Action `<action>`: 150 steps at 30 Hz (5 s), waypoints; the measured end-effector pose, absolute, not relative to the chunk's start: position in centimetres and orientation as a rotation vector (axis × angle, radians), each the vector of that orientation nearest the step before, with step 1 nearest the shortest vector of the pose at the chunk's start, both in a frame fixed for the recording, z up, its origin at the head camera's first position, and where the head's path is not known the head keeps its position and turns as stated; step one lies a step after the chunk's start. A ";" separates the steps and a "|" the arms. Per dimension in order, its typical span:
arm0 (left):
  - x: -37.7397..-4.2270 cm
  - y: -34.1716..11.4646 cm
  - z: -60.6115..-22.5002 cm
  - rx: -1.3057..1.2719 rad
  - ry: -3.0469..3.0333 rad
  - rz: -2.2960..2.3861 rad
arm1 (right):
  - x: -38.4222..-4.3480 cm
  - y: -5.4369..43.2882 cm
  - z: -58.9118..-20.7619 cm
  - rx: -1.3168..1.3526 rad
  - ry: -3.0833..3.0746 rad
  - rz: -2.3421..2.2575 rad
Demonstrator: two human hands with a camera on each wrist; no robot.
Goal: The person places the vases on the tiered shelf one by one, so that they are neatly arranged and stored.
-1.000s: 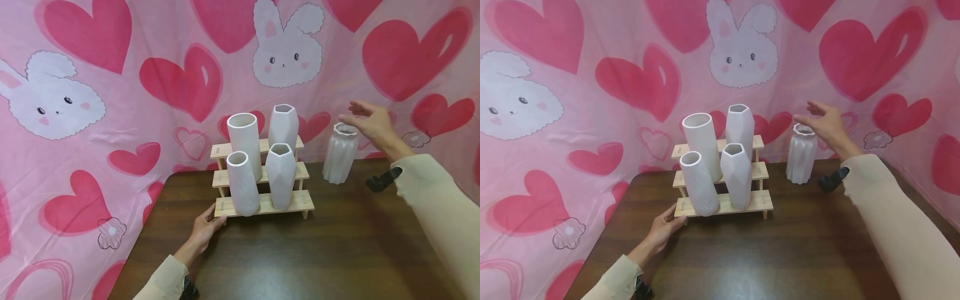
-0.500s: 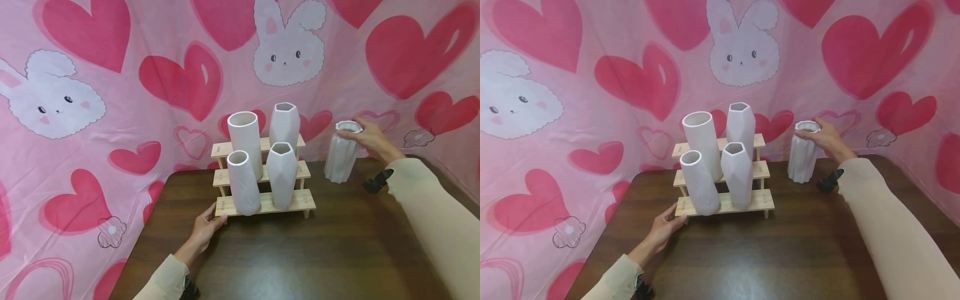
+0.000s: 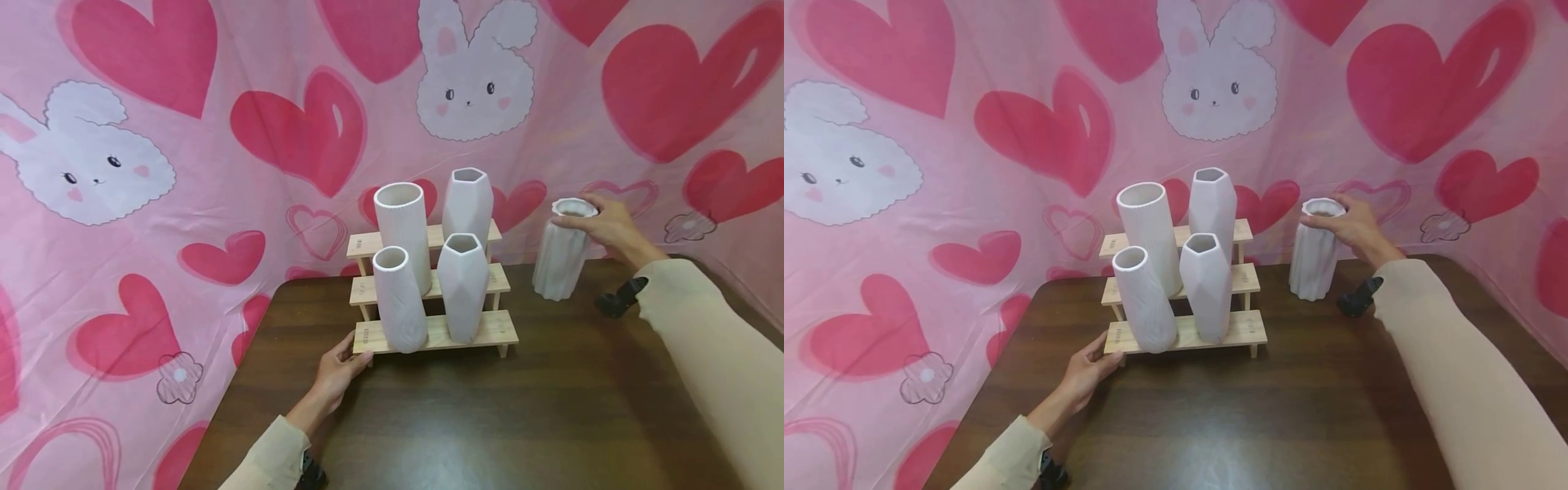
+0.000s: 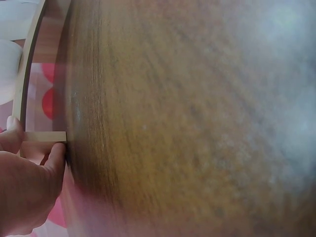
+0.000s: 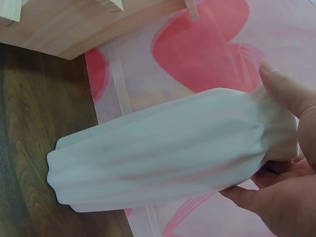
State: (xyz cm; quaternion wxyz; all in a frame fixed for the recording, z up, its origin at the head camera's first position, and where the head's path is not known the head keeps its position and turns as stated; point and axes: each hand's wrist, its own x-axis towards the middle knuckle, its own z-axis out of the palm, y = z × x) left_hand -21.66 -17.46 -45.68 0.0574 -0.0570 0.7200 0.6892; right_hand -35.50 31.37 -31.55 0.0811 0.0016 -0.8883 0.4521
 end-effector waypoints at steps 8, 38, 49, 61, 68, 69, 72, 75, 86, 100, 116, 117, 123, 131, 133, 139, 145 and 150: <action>-21.5 -17.2 -45.5 -0.163 2.179 2.095 | -35.0 31.8 -30.8 -0.021 -2.610 1.307; -21.2 -17.2 -45.5 -0.191 2.185 2.098 | -32.3 30.1 -17.6 -0.062 -2.611 1.532; -21.2 -17.1 -45.6 -0.204 2.179 2.092 | -33.3 26.0 -14.4 -0.011 -2.527 1.624; -21.3 -16.9 -45.6 -0.185 2.148 2.123 | -35.2 22.1 -12.5 0.114 -2.416 1.718; -21.2 -16.7 -45.6 -0.209 2.164 2.109 | -36.0 20.3 -11.9 0.133 -2.383 1.736; -21.2 -16.7 -45.6 -0.203 2.168 2.106 | -36.2 20.1 -11.8 0.140 -2.369 1.760; -21.2 -16.8 -45.5 -0.205 2.175 2.100 | -36.6 19.1 -11.7 0.167 -2.348 1.792; -21.1 -16.9 -45.3 -0.211 2.176 2.100 | -36.8 18.0 -11.6 0.202 -2.342 1.808; -21.0 -16.9 -45.5 -0.211 2.174 2.105 | -36.9 13.8 -11.7 0.309 -2.302 1.934; -20.9 -16.5 -45.4 -0.216 2.174 2.126 | -37.1 10.9 -13.5 0.245 -2.470 1.918; -20.8 -16.6 -45.9 -0.197 2.148 2.151 | -37.7 10.1 -14.6 0.286 -2.695 1.683; -20.8 -16.6 -45.8 -0.191 2.152 2.149 | -37.7 10.1 -14.7 0.306 -2.713 1.656; -20.5 -16.3 -45.8 -0.199 2.140 2.145 | -38.1 9.8 -15.1 0.496 -2.759 1.510; -20.5 -16.2 -45.9 -0.187 2.128 2.155 | -38.7 9.6 -15.3 0.466 -2.769 1.521; -20.6 -16.1 -45.9 -0.183 2.131 2.148 | -38.7 9.8 -15.3 0.458 -2.768 1.523; -20.9 -15.8 -46.1 -0.174 2.127 2.140 | -38.5 10.3 -15.6 0.452 -2.771 1.506; -21.5 -15.5 -46.1 -0.145 2.117 2.151 | -38.3 11.3 -15.3 0.545 -2.756 1.526; -21.9 -15.5 -46.1 -0.139 2.118 2.147 | -37.9 13.6 -15.0 0.645 -2.756 1.497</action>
